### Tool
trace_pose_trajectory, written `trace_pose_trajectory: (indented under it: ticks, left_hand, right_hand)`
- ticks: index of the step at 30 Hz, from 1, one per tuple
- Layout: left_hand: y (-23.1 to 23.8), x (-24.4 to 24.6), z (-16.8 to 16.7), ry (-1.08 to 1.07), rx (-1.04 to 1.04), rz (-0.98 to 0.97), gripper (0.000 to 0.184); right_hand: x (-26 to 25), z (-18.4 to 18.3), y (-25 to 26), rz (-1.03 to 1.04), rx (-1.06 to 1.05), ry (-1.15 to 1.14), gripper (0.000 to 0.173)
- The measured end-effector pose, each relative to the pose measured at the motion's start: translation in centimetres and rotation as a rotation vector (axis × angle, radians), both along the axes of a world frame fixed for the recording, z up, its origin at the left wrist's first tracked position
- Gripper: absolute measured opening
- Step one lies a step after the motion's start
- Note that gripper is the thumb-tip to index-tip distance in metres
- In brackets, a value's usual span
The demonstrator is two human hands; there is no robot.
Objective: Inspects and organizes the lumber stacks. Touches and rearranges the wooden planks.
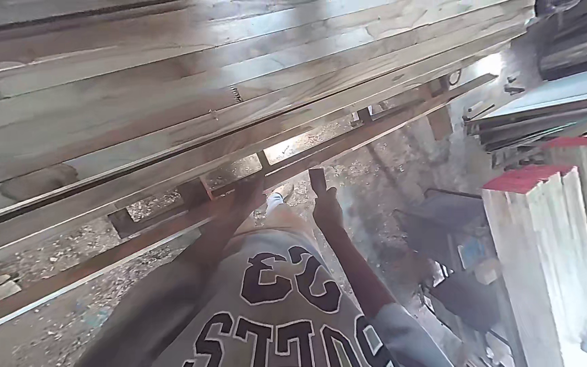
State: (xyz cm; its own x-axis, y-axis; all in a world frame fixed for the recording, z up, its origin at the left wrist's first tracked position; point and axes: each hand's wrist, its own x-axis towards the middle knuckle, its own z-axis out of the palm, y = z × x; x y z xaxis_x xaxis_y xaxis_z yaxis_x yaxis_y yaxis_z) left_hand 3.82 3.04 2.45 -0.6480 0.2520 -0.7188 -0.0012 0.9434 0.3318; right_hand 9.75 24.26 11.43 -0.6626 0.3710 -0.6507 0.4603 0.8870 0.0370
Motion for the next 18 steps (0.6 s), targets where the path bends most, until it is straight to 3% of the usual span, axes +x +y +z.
trace_pose_trajectory:
  ticks: [4, 8, 13, 18]
  left_hand:
    - [0.5, 1.6, -0.7, 0.132, 0.001, -0.057, 0.054]
    - [0.4, 2.5, -1.8, 0.173, 0.003, -0.066, 0.048]
    - [0.2, 2.3, -1.4, 0.169, 0.024, -0.068, 0.052]
    - [-0.2, 2.5, -1.5, 0.192, 0.069, -0.078, 0.046]
  right_hand:
    - [-4.0, 2.8, 4.5, -0.083, -0.004, 0.024, 0.050]
    - [-8.0, 1.6, 7.6, -0.220, -0.029, 0.055, 0.038]
    - [-8.2, 0.0, 2.7, -0.287, -0.100, 0.016, 0.033]
    - [-5.5, 1.1, -4.8, -0.221, -0.161, -0.091, 0.033]
